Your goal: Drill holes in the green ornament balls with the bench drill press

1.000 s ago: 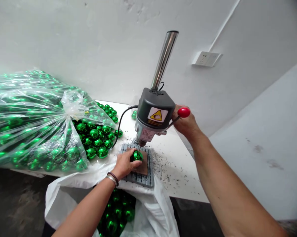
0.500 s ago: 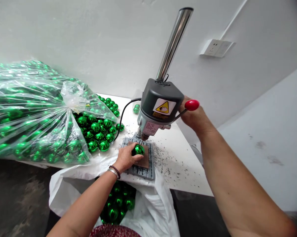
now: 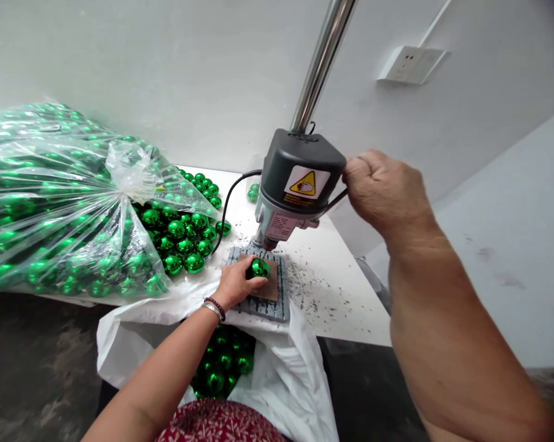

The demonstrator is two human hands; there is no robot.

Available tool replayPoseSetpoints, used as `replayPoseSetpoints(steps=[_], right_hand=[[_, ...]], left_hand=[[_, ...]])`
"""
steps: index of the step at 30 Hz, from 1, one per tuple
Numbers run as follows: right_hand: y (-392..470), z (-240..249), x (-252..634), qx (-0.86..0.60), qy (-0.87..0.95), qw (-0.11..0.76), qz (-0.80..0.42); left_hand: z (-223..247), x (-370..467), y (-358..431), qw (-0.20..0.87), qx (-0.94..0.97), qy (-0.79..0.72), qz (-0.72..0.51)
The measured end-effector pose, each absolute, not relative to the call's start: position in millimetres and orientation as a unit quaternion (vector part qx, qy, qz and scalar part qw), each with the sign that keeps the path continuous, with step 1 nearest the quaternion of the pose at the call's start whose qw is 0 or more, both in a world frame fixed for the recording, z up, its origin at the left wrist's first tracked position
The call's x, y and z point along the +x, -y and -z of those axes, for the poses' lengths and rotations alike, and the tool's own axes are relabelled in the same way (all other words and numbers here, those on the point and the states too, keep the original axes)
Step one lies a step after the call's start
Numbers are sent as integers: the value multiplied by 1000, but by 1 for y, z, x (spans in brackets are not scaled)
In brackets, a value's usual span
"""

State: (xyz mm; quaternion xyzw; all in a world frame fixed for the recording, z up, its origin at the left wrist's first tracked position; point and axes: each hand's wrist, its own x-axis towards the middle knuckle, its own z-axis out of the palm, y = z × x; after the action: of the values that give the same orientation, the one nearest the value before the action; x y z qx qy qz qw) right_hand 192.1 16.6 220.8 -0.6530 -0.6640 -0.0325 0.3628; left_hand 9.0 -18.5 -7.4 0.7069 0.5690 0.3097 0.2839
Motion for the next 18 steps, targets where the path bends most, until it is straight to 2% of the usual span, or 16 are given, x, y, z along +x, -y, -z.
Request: replayPoseSetpoints(steps=[13, 18], right_hand=[[32, -200, 189, -663, 654, 361, 48], [42, -175, 191, -627, 661, 400, 98]], left_hand=[[11, 9, 18, 276, 707, -571, -312], [11, 9, 18, 280, 706, -573, -309]])
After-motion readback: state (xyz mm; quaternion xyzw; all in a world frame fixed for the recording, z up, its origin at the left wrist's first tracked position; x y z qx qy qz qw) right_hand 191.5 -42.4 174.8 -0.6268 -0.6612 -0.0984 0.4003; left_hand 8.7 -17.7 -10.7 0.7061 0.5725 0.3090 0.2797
